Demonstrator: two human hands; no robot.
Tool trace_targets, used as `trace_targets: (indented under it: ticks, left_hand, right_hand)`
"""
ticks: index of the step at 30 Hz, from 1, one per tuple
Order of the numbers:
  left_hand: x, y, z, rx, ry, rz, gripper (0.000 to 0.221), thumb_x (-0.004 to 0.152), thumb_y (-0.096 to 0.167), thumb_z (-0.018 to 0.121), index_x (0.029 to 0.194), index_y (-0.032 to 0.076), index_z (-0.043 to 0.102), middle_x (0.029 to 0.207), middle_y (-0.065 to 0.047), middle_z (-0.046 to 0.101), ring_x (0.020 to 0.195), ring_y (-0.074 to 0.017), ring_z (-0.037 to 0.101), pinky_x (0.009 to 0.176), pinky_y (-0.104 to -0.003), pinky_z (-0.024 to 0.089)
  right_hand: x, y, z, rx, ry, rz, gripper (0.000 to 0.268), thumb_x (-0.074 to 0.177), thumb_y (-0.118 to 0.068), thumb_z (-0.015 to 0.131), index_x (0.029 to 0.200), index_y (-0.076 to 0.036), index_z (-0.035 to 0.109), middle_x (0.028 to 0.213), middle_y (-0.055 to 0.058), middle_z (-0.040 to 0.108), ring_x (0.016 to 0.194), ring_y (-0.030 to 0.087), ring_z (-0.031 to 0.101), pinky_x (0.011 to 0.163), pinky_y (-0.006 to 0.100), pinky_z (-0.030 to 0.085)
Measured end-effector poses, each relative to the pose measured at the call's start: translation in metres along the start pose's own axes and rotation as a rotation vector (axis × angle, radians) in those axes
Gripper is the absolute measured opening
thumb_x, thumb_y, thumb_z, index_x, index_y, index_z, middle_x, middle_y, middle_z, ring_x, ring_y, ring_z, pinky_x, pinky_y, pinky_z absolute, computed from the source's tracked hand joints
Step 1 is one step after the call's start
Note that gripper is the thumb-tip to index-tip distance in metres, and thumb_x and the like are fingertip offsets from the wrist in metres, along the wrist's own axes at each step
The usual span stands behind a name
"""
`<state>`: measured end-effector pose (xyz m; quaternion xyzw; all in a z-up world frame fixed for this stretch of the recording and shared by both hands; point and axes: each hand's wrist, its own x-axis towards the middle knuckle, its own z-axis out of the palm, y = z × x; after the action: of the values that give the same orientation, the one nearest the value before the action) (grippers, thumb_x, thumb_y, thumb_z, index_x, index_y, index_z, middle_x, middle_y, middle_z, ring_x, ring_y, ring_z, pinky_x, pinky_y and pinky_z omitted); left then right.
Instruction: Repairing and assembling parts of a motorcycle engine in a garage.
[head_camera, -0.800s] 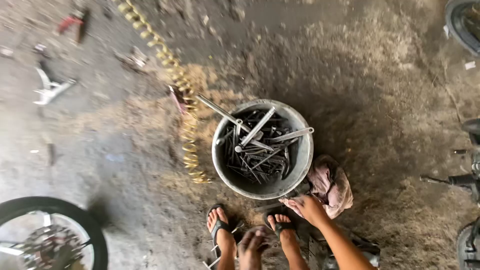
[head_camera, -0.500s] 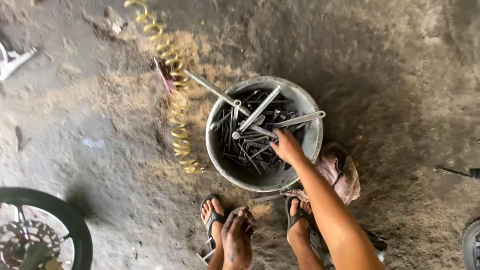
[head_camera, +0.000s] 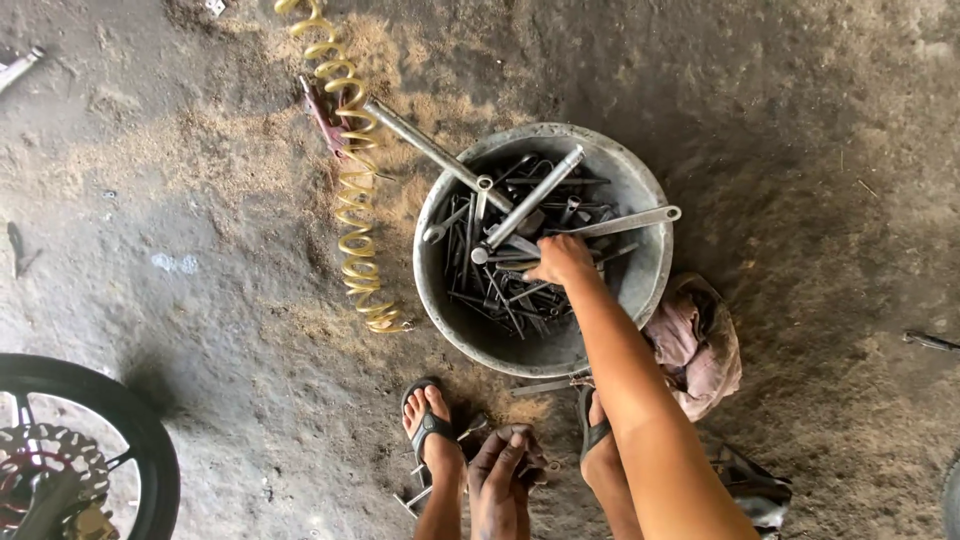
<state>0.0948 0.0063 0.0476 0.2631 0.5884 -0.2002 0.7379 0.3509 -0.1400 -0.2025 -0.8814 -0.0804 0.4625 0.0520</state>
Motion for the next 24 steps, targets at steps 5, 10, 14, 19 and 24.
trace_targets:
  ticks: [5,10,14,19,24]
  left_hand:
    - [-0.001,0.009,-0.006,-0.120,-0.017,0.035,0.020,0.095,0.014,0.063,0.107,0.000,0.070,0.083,-0.008,0.070,0.072,-0.0185,0.067,0.062,-0.032,0.054]
    - [0.004,0.011,-0.009,-0.182,-0.040,0.056,0.021,0.095,0.013,0.062,0.109,-0.002,0.069,0.084,-0.009,0.069,0.073,-0.0186,0.066,0.062,-0.033,0.054]
    - [0.009,0.011,-0.013,-0.187,-0.043,0.074,0.021,0.095,0.013,0.062,0.109,-0.001,0.069,0.084,-0.009,0.069,0.073,-0.0189,0.066,0.061,-0.033,0.053]
    - [0.019,0.006,-0.020,-0.178,-0.032,0.098,0.020,0.095,0.013,0.061,0.108,0.000,0.068,0.083,-0.008,0.069,0.072,-0.0183,0.065,0.060,-0.033,0.052]
    - [0.025,-0.003,-0.018,-0.161,-0.044,0.130,0.020,0.096,0.013,0.060,0.110,0.001,0.068,0.082,-0.008,0.069,0.072,-0.0182,0.065,0.061,-0.033,0.053]
  right_hand:
    - [-0.005,0.006,0.018,0.020,0.007,-0.016,0.067,0.076,-0.052,0.085,0.121,-0.005,0.069,0.119,0.020,0.072,0.115,0.037,0.067,0.102,0.047,0.053]
    - [0.000,0.022,0.055,0.109,0.091,-0.026,0.070,0.076,-0.044,0.087,0.129,-0.006,0.062,0.134,0.022,0.061,0.117,0.041,0.064,0.095,0.049,0.054]
    - [-0.029,0.006,0.051,0.171,0.080,-0.002,0.073,0.083,-0.038,0.082,0.142,-0.009,0.052,0.122,0.022,0.065,0.102,0.038,0.069,0.084,0.048,0.059]
    - [-0.085,-0.028,0.071,0.136,0.090,0.058,0.060,0.093,-0.028,0.071,0.146,-0.010,0.050,0.103,0.016,0.075,0.082,0.029,0.075,0.069,0.042,0.063]
    - [-0.129,-0.048,0.158,0.032,0.614,-0.221,0.042,0.083,-0.008,0.066,0.124,-0.013,0.062,0.115,0.021,0.069,0.092,0.034,0.071,0.068,0.041,0.063]
